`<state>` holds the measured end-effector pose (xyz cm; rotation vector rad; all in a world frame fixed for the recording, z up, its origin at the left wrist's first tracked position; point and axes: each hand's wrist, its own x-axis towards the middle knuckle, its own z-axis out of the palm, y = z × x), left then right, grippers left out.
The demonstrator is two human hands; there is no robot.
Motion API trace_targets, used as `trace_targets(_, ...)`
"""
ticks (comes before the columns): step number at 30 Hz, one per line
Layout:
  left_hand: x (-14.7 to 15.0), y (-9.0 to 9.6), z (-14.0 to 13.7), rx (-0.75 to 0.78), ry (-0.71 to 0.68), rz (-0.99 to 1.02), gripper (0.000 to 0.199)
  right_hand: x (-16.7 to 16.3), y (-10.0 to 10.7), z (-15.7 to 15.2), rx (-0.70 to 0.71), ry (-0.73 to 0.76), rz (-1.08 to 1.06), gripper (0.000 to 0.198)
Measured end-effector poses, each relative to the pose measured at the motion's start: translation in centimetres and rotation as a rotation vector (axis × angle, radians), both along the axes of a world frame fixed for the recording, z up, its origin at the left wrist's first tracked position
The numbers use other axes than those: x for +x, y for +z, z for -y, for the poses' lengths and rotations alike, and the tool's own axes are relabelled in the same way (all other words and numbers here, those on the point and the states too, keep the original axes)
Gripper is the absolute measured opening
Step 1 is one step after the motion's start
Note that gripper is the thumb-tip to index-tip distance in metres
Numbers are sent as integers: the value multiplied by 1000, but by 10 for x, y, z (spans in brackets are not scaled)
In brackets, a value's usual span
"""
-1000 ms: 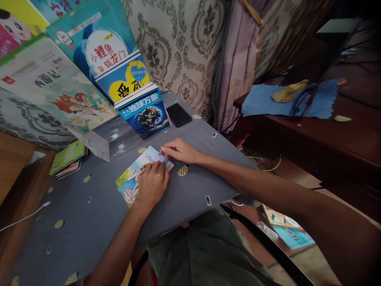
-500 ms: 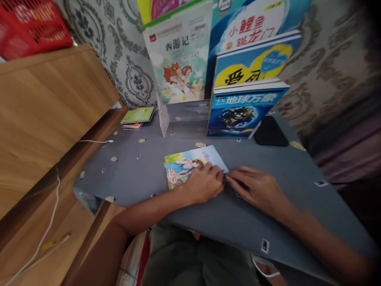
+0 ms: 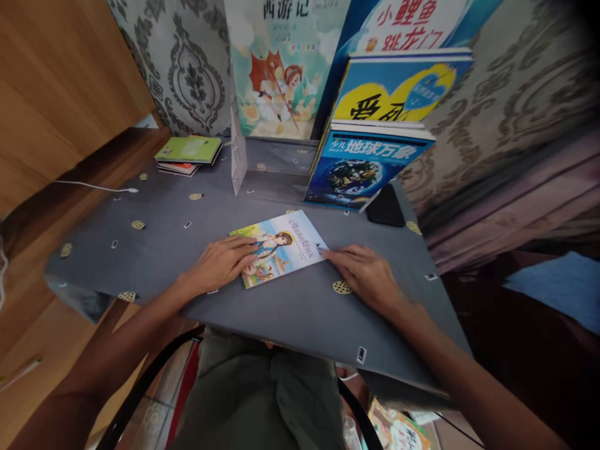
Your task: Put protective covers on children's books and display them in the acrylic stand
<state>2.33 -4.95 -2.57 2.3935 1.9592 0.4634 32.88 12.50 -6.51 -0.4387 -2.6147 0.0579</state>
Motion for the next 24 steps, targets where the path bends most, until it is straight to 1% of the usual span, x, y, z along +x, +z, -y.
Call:
trace_targets(2, -2, -2, 10, 20, -32, 17, 43, -9, 2, -13, 18, -27, 39, 32)
trace_targets(4, 2, -1, 18, 29, -53, 6, 42, -21, 2, -26, 9, -47, 66, 32)
trace_targets(9, 22, 3, 28, -1, -43, -132, 46, -47, -4, -45, -90, -87, 29, 33)
trace_targets(11, 29, 3, 28, 4, -39, -180, 43, -52, -7, -46, -129, -112, -2, 33)
trace_targets(15, 34, 5, 23, 10, -107, -209, 33, -51, -12, -38, -175, -120, -68, 33)
trace_targets(19, 33, 8, 19, -14, -154, -271, 32, -48, -12, -31, -182, -97, -91, 34)
trace_targets(22, 31, 5, 17, -3, -179, -258, 31, -47, -11, -25, -168, -73, -88, 36)
trace_targets(24, 29, 1, 16, 22, -198, -222, 26, -48, -9, -18, -168, -57, -83, 36)
